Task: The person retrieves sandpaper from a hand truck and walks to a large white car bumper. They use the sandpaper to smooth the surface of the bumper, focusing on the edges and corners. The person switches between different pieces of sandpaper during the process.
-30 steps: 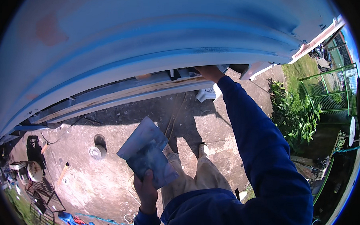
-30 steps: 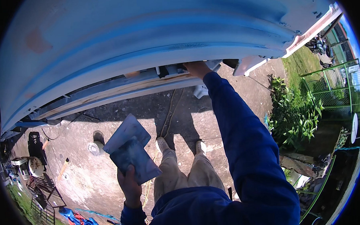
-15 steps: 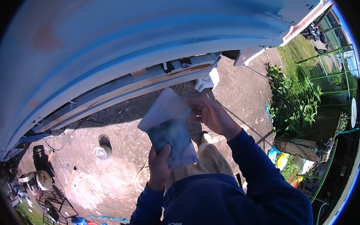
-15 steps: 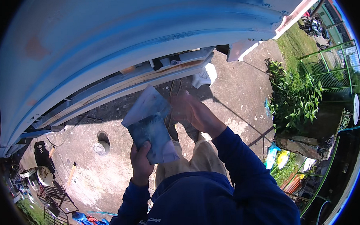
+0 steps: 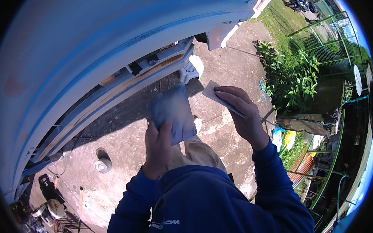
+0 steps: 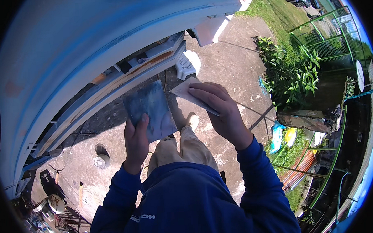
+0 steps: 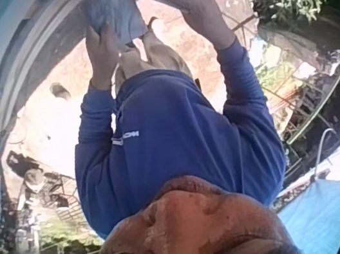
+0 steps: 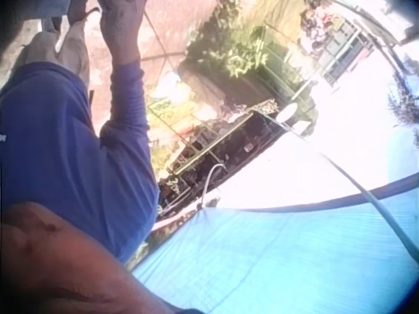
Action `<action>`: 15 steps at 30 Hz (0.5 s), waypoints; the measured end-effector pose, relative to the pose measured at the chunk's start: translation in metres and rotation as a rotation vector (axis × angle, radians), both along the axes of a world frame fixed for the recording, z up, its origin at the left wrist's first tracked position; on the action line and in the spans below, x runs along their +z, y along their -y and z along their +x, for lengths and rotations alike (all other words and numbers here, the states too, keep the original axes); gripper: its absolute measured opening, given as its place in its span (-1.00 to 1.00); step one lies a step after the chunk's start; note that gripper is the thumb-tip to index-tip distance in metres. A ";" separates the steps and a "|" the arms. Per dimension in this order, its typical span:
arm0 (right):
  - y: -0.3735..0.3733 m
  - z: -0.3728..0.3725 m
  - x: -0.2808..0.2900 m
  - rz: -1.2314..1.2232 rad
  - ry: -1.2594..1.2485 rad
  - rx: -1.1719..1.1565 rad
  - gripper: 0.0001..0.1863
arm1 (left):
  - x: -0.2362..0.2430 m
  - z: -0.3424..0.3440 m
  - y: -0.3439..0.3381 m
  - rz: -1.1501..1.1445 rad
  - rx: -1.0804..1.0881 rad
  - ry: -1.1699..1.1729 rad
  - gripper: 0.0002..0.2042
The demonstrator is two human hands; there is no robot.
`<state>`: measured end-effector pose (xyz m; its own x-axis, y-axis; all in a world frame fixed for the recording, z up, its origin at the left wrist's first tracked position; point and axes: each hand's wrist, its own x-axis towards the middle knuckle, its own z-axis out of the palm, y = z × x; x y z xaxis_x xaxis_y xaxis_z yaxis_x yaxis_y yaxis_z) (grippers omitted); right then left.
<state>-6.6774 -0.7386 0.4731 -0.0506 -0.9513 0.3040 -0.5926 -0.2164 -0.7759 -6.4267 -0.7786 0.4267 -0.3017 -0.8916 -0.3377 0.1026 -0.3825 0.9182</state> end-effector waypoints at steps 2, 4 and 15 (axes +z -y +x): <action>0.008 0.007 0.009 -0.058 -0.517 0.119 -0.61 | 0.009 -0.010 0.005 -0.090 -0.026 0.038 -0.68; 0.005 0.014 0.009 -0.068 -0.600 0.190 -0.56 | 0.017 -0.025 0.010 -0.164 0.038 -0.005 -0.68; -0.052 0.032 0.001 0.014 -0.346 0.104 -0.49 | 0.033 -0.043 0.037 -0.182 0.218 -0.089 -0.66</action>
